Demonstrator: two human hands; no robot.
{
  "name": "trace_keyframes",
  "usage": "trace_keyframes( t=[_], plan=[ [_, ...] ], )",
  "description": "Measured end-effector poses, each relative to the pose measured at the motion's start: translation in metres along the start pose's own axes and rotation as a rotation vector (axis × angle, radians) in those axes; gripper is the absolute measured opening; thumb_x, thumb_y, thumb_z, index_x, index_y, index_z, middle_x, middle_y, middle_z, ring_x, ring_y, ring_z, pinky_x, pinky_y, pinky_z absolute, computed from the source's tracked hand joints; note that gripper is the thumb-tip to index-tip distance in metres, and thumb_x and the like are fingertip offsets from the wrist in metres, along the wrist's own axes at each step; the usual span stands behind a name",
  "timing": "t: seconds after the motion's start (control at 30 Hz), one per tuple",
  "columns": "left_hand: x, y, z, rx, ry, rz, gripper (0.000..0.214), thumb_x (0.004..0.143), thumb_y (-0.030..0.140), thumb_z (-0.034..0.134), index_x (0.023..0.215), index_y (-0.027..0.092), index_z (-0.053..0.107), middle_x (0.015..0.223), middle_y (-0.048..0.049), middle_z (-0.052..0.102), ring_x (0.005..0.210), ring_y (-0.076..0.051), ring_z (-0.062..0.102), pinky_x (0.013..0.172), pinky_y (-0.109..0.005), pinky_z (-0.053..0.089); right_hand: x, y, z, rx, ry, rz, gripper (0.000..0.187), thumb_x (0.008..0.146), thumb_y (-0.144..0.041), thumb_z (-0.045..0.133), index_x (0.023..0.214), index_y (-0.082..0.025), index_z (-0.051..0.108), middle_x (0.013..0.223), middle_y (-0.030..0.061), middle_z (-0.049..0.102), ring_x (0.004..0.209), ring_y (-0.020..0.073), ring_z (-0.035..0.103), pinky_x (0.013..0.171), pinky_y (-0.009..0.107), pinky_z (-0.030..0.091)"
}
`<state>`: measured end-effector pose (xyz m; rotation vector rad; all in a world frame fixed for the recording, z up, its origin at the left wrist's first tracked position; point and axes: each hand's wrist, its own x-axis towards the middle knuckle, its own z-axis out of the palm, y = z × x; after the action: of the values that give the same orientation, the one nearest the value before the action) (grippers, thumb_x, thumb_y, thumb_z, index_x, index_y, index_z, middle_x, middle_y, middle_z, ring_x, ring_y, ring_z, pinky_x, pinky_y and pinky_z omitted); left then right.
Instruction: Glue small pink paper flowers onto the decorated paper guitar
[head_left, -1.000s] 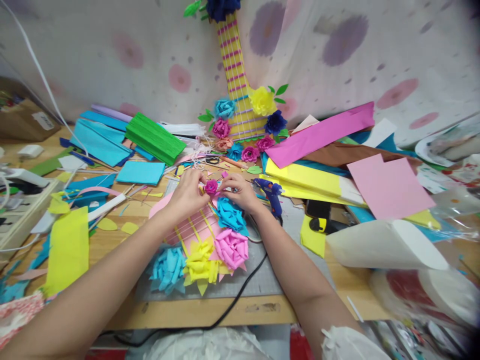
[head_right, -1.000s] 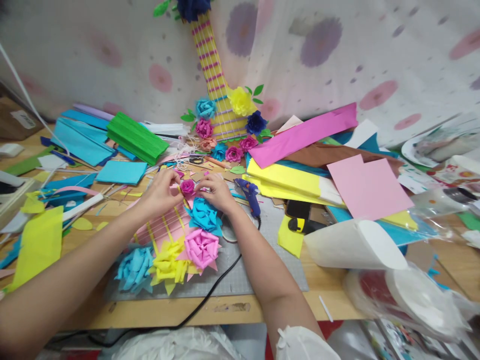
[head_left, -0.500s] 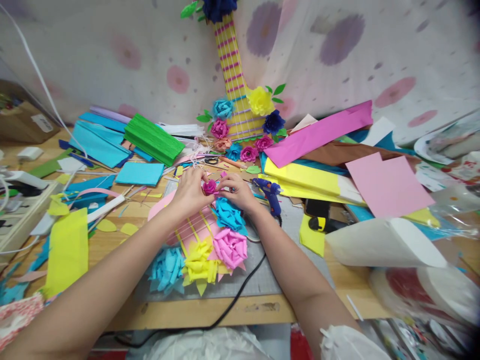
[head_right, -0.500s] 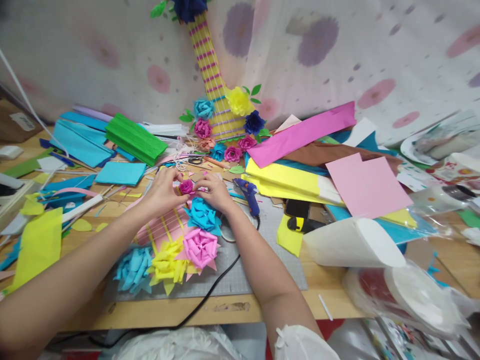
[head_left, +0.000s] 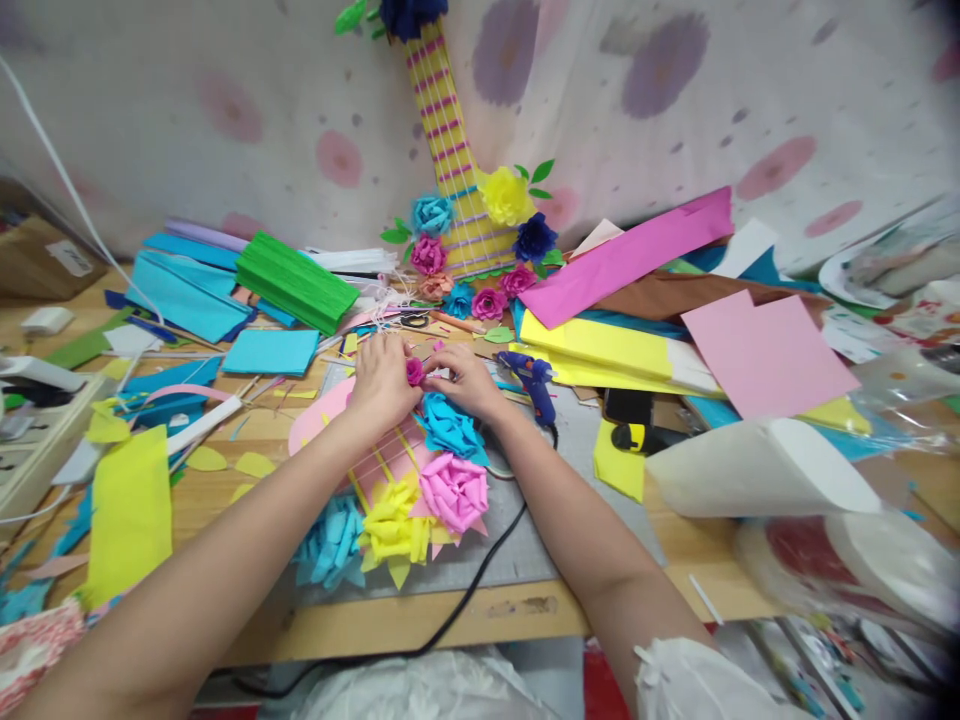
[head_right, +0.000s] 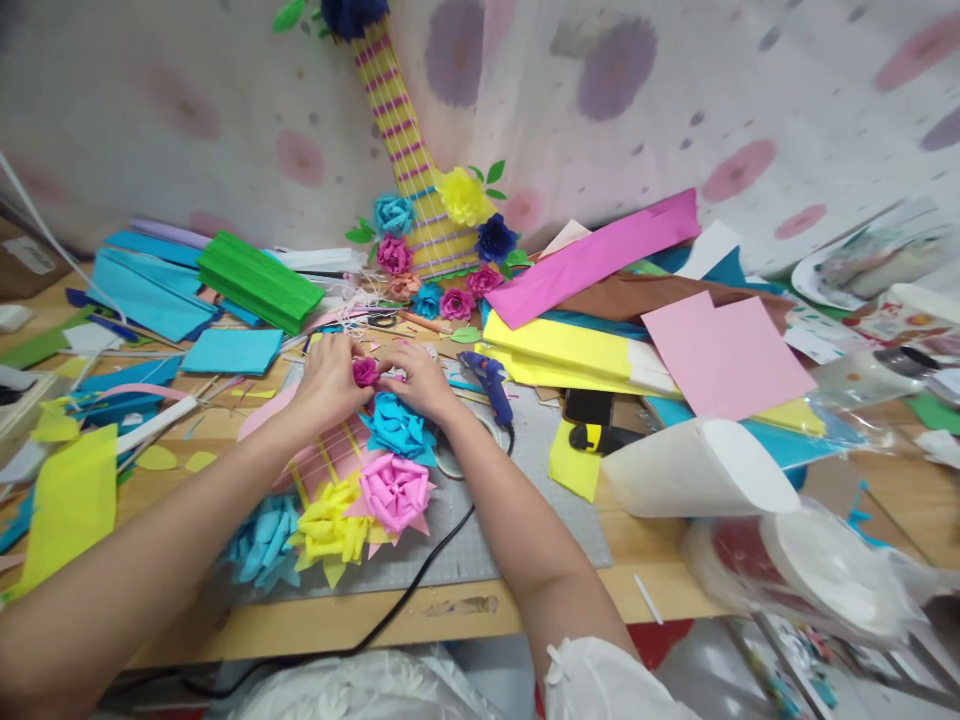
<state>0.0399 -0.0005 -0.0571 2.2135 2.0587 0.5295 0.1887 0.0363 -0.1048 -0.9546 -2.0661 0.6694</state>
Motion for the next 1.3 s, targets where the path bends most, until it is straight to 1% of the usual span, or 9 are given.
trace_keyframes(
  t=[0.13, 0.2, 0.4, 0.77, 0.93, 1.03, 1.1, 1.2, 1.3],
  plan=[
    [0.0, 0.0, 0.0, 0.016, 0.003, 0.003, 0.036, 0.068, 0.024, 0.065, 0.098, 0.017, 0.047, 0.106, -0.0132, 0.053, 0.106, -0.031, 0.049, 0.089, -0.042, 0.04, -0.005, -0.005, -0.004, -0.016, 0.063, 0.068, 0.01, 0.073, -0.018, 0.062, 0.083, -0.019, 0.06, 0.087, 0.0034, 0.062, 0.084, 0.018, 0.055, 0.078, 0.032, 0.044],
    [0.0, 0.0, 0.0, 0.026, 0.009, 0.002, 0.034, 0.068, 0.022, 0.064, 0.097, 0.017, 0.047, 0.105, -0.0127, 0.053, 0.106, -0.031, 0.049, 0.089, -0.042, 0.04, -0.008, -0.007, -0.007, 0.003, 0.057, 0.069, 0.01, 0.072, -0.015, 0.057, 0.081, -0.019, 0.058, 0.084, 0.0024, 0.063, 0.082, 0.0173, 0.056, 0.076, 0.031, 0.044],
    [-0.001, 0.0, 0.001, 0.03, 0.014, 0.0, 0.033, 0.067, 0.02, 0.063, 0.096, 0.017, 0.047, 0.102, -0.0118, 0.054, 0.105, -0.031, 0.05, 0.088, -0.042, 0.041, -0.011, -0.011, -0.01, 0.092, 0.023, 0.077, 0.021, 0.066, -0.008, 0.047, 0.081, -0.02, 0.057, 0.084, 0.001, 0.068, 0.086, 0.0166, 0.061, 0.082, 0.031, 0.045],
    [0.001, -0.003, 0.004, 0.011, 0.021, 0.012, 0.03, 0.068, 0.015, 0.059, 0.095, 0.017, 0.046, 0.102, -0.0126, 0.053, 0.104, -0.031, 0.049, 0.088, -0.041, 0.041, -0.006, -0.006, -0.004, 0.107, -0.014, 0.101, 0.02, 0.068, -0.01, 0.047, 0.083, -0.02, 0.057, 0.088, 0.0019, 0.069, 0.089, 0.0173, 0.062, 0.085, 0.033, 0.046],
    [0.0, -0.005, 0.005, -0.064, 0.045, 0.019, 0.03, 0.065, 0.011, 0.058, 0.09, 0.019, 0.044, 0.099, -0.0107, 0.052, 0.104, -0.03, 0.049, 0.089, -0.043, 0.041, -0.002, -0.003, 0.0, 0.26, -0.033, 0.109, 0.023, 0.066, -0.007, 0.045, 0.082, -0.019, 0.054, 0.089, 0.002, 0.069, 0.085, 0.015, 0.064, 0.077, 0.029, 0.047],
    [0.002, -0.01, 0.004, -0.182, 0.04, 0.0, 0.032, 0.061, 0.015, 0.062, 0.087, 0.02, 0.043, 0.096, -0.0078, 0.052, 0.102, -0.028, 0.05, 0.089, -0.043, 0.041, -0.001, -0.001, 0.002, 0.353, -0.034, 0.141, 0.022, 0.066, -0.006, 0.045, 0.081, -0.019, 0.052, 0.085, 0.0012, 0.069, 0.082, 0.0146, 0.065, 0.071, 0.026, 0.046],
    [0.006, -0.015, 0.0, -0.337, 0.006, -0.056, 0.036, 0.057, 0.02, 0.065, 0.086, 0.021, 0.044, 0.094, -0.0049, 0.052, 0.098, -0.026, 0.052, 0.088, -0.041, 0.042, -0.002, -0.001, 0.002, 0.38, -0.03, 0.17, 0.022, 0.066, -0.006, 0.045, 0.082, -0.019, 0.052, 0.083, 0.0006, 0.07, 0.081, 0.0143, 0.065, 0.069, 0.026, 0.045],
    [0.012, -0.023, -0.013, -0.638, -0.033, -0.202, 0.037, 0.053, 0.026, 0.065, 0.085, 0.021, 0.046, 0.089, -0.0007, 0.053, 0.091, -0.021, 0.054, 0.084, -0.037, 0.044, -0.002, -0.003, 0.001, 0.39, -0.005, 0.207, 0.021, 0.067, -0.006, 0.044, 0.082, -0.019, 0.053, 0.084, 0.0007, 0.07, 0.08, 0.0132, 0.064, 0.067, 0.025, 0.044],
    [0.013, -0.027, -0.032, -0.863, -0.014, -0.358, 0.031, 0.05, 0.019, 0.057, 0.08, 0.021, 0.048, 0.08, 0.002, 0.053, 0.081, -0.018, 0.054, 0.076, -0.032, 0.045, -0.001, -0.007, -0.001, 0.349, 0.013, 0.266, 0.017, 0.068, -0.008, 0.049, 0.08, -0.019, 0.054, 0.085, 0.0006, 0.07, 0.076, 0.0121, 0.063, 0.067, 0.025, 0.045]
  ],
)
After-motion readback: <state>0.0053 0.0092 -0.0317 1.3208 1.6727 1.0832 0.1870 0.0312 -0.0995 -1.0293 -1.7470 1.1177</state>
